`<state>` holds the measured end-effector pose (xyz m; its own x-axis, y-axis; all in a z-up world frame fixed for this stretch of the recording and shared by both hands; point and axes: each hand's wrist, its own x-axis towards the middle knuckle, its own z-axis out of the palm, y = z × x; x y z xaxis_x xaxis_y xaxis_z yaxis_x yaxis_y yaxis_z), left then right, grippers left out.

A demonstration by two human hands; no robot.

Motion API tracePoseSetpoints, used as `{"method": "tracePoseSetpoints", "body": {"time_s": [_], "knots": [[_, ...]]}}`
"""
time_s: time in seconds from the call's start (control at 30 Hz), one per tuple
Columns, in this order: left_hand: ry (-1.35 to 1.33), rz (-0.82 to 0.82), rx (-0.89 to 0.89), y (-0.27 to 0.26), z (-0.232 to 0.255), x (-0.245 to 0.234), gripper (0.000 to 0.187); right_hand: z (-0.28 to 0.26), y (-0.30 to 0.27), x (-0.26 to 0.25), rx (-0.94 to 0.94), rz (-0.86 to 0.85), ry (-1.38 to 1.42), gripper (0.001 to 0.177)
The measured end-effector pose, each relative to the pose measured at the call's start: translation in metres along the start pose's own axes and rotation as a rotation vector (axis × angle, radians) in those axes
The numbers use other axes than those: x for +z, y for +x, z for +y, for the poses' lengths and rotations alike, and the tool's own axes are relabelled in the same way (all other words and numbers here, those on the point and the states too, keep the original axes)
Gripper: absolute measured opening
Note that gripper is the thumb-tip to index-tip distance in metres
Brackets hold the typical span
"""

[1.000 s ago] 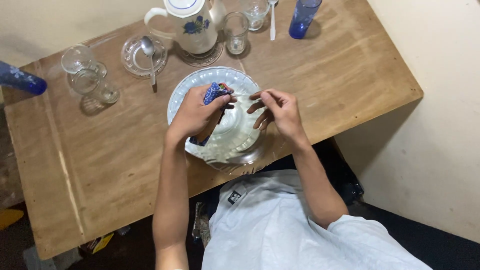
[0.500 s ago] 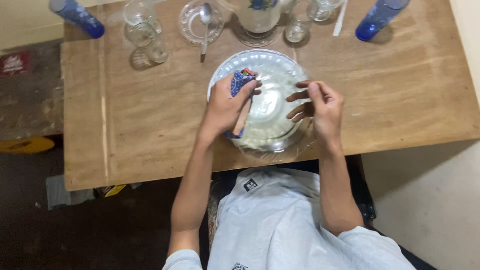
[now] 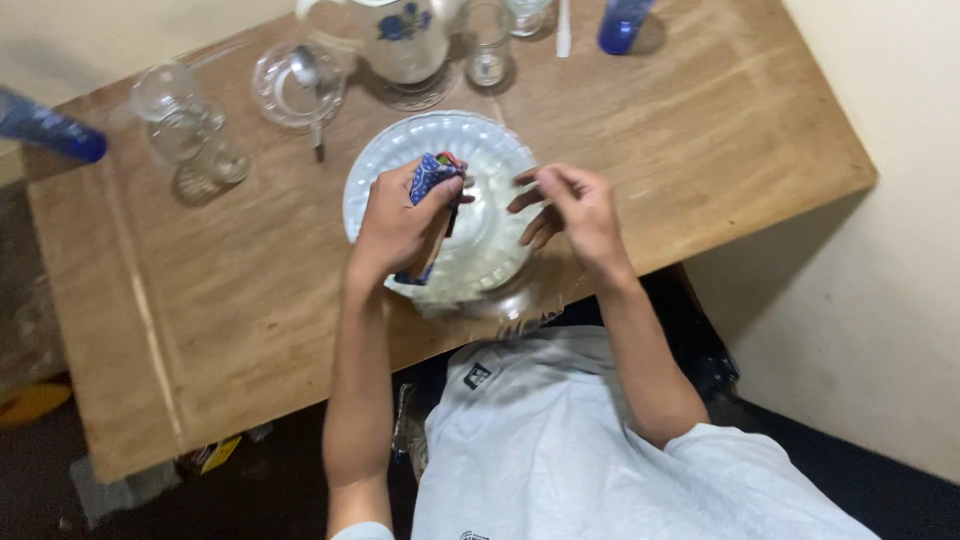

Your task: The person wipes a clear glass plate with a patterned cloth on a wooden table. They rub the surface repeatedly, then place the cloth aside and lift the plate to move it off the table.

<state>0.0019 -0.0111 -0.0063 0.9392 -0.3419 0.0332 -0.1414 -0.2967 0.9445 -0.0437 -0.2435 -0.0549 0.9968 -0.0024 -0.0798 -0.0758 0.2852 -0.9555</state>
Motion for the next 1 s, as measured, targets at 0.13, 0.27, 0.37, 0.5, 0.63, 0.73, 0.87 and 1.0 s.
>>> {"method": "tracePoseSetpoints", "body": {"time_s": [0.13, 0.27, 0.37, 0.5, 0.63, 0.73, 0.87, 1.0], "knots": [[-0.259, 0.332, 0.033, -0.024, -0.022, 0.015, 0.022, 0.017, 0.006, 0.014, -0.036, 0.087, 0.069, 0.032], [-0.311, 0.624, -0.007, -0.05, -0.014, 0.008, 0.02, 0.025, 0.005, 0.047, -0.032, 0.199, 0.095, 0.033], [-0.226, 0.604, 0.005, -0.064, -0.004, -0.017, 0.018, 0.027, 0.017, 0.041, 0.05, 0.005, 0.006, 0.036], [-0.04, 0.284, 0.04, -0.069, -0.009, -0.042, 0.022, -0.002, 0.024, 0.05, 0.098, -0.397, -0.151, 0.051], [-0.035, 0.13, 0.044, -0.066, 0.024, -0.041, 0.021, -0.008, 0.024, 0.056, 0.062, -0.519, -0.278, 0.033], [-0.125, 0.095, -0.011, -0.057, 0.015, -0.034, 0.025, 0.0, 0.02, 0.044, -0.02, -0.394, -0.208, 0.029], [-0.221, 0.328, 0.062, -0.041, -0.005, 0.0, 0.021, 0.003, 0.015, 0.02, -0.042, -0.053, -0.051, 0.033], [-0.481, 0.437, -0.007, -0.029, -0.021, 0.033, 0.021, 0.005, 0.002, 0.01, -0.082, 0.175, 0.035, 0.033]]}}
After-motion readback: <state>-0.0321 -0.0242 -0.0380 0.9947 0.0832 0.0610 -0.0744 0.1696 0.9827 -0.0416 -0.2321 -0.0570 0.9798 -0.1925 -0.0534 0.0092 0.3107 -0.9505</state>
